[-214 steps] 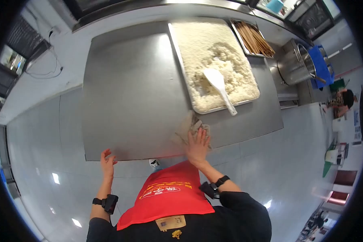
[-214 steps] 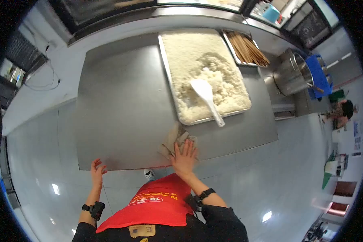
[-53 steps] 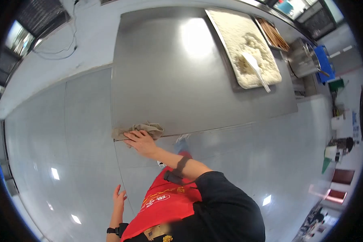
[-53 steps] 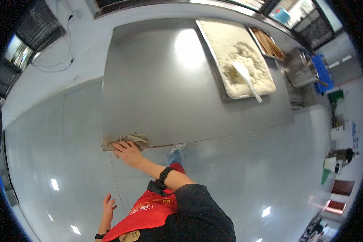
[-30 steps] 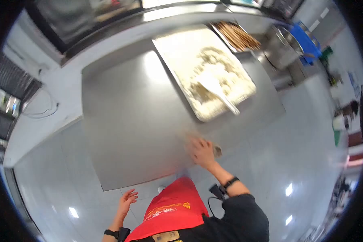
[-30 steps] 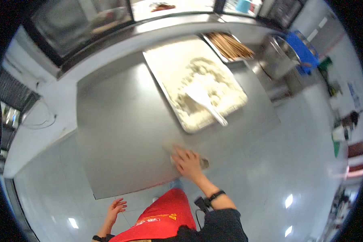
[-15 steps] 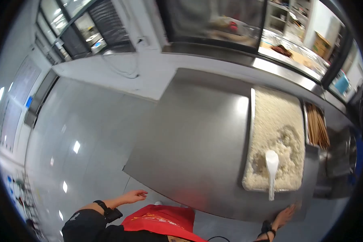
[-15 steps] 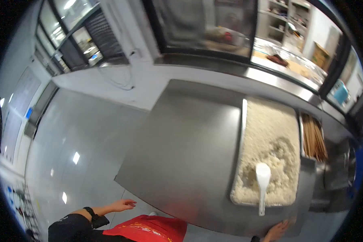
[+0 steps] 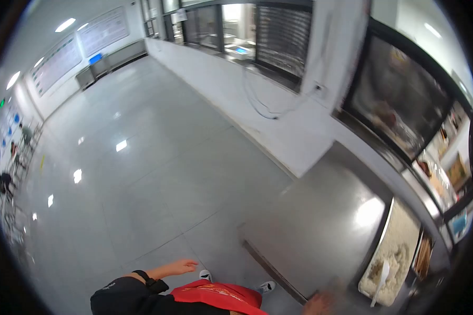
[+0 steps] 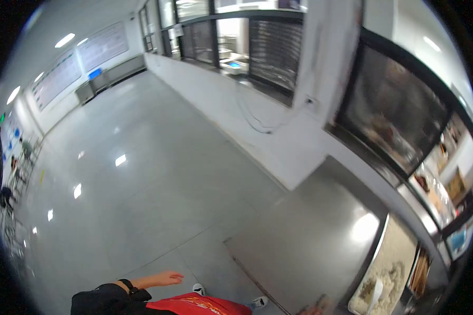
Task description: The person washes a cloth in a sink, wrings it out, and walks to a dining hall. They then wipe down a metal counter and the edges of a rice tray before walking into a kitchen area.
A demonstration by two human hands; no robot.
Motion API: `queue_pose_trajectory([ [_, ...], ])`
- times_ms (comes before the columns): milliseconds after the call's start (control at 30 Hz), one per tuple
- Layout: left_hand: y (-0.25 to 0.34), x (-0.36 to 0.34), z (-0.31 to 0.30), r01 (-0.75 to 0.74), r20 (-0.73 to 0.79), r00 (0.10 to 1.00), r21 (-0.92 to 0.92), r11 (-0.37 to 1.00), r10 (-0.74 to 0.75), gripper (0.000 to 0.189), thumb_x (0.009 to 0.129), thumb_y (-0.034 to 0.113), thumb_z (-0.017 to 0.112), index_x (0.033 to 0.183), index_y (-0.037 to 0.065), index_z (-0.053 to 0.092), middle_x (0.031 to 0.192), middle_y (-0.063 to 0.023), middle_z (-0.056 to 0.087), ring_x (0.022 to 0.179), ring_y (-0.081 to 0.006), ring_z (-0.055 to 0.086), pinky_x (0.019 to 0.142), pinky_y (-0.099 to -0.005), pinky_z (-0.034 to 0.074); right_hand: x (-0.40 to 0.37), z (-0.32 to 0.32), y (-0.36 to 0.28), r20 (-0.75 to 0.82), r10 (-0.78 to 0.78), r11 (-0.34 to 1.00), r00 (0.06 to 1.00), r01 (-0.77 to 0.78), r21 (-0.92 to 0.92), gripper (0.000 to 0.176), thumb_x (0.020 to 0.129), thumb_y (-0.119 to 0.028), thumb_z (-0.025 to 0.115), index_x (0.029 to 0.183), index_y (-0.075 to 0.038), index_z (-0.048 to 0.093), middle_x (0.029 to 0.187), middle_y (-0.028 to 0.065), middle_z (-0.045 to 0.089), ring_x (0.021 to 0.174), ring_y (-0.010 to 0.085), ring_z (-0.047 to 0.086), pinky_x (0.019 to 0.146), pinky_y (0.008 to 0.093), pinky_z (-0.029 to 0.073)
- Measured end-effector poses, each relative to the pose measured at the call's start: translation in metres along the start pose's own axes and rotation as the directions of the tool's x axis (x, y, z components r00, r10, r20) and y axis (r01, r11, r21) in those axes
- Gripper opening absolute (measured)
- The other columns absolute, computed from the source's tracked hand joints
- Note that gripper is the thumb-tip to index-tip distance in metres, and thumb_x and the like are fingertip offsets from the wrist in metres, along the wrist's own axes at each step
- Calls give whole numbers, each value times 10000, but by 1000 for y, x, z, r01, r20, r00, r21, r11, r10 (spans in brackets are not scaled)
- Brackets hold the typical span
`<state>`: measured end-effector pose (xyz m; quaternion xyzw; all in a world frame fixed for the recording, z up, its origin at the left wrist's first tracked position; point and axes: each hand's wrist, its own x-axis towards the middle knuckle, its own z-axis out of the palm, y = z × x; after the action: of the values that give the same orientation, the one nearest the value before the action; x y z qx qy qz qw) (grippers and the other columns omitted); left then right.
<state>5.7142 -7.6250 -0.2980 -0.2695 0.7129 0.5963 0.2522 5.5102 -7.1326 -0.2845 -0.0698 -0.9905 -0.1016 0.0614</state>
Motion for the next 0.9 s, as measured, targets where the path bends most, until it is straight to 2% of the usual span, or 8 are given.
queue_pose_trajectory([
  [200, -154, -118, -72, -105, -513, 854, -330, 938, -85, 379, 803, 201, 582, 1150, 57, 534, 864, -76, 621, 740, -129, 559, 640, -274, 464, -13, -59, -224, 66, -383, 879, 921, 341, 333, 426, 898, -232, 385, 1320, -183, 356, 1434, 52, 211, 1289, 266, 216, 1004, 476, 182],
  [433, -259, -221, -59, 41, -566, 636, -653, 756, -524, 392, 765, 255, 614, 1107, 69, 567, 841, -87, 625, 720, -153, 581, 601, -275, 470, -31, -65, -377, -236, -530, 751, 815, 580, 315, 350, 934, -230, 341, 1247, -97, 423, 1339, 106, 357, 1204, 278, 336, 976, 448, 235],
  [533, -279, -228, -40, 47, -515, 632, -721, 691, -580, 392, 775, 260, 600, 1120, 78, 560, 866, -83, 626, 748, -157, 588, 594, -274, 471, -23, -99, -399, -424, -705, 573, 568, 809, 132, 479, 894, -419, 390, 1237, -97, 479, 1335, 126, 396, 1221, 243, 373, 957, 342, 331],
  [633, -295, -233, -42, 40, -464, 642, -775, 631, -610, 397, 786, 259, 585, 1135, 72, 550, 887, -79, 624, 771, -156, 590, 589, -274, 471, -14, -75, -488, 48, -620, 694, 783, 519, 499, 319, 922, -223, 361, 1107, -7, 506, 1124, 160, 523, 1031, 295, 478, 897, 409, 339],
  [700, -294, -240, -53, 23, -470, 642, -778, 628, -606, 399, 793, 257, 577, 1141, 64, 543, 898, -81, 622, 785, -156, 589, 593, -275, 471, 3, 29, -563, -189, -609, 230, 770, 400, 887, 330, 903, -231, 377, 985, 43, 542, 930, 154, 582, 839, 274, 550, 757, 377, 431],
  [767, -300, -251, -63, -69, -503, 590, -811, 581, -631, 392, 791, 236, 586, 1131, 47, 543, 888, -83, 620, 759, -149, 591, 577, -270, 466, -57, -52, -604, 281, -782, 167, 556, -248, 954, 323, 878, -238, 405, 966, 35, 555, 907, 124, 589, 780, 227, 560, 694, 356, 464],
  [833, -307, -262, -69, -136, -505, 516, -846, 516, -692, 382, 786, 222, 592, 1121, 45, 545, 879, -82, 617, 738, -146, 590, 564, -270, 463, -103, -85, -642, 392, -890, 264, 234, -437, 860, 313, 869, -250, 437, 978, 8, 575, 888, 90, 605, 766, 198, 572, 686, 342, 476],
  [900, -322, -267, -65, -186, -481, 490, -873, 452, -727, 376, 811, 225, 577, 1144, 58, 525, 907, -77, 610, 750, -169, 592, 587, -284, 475, -141, -74, -683, 315, -949, 297, 6, -313, 902, 291, 857, -251, 458, 977, -24, 595, 868, 63, 613, 787, 192, 576, 703, 334, 476],
])
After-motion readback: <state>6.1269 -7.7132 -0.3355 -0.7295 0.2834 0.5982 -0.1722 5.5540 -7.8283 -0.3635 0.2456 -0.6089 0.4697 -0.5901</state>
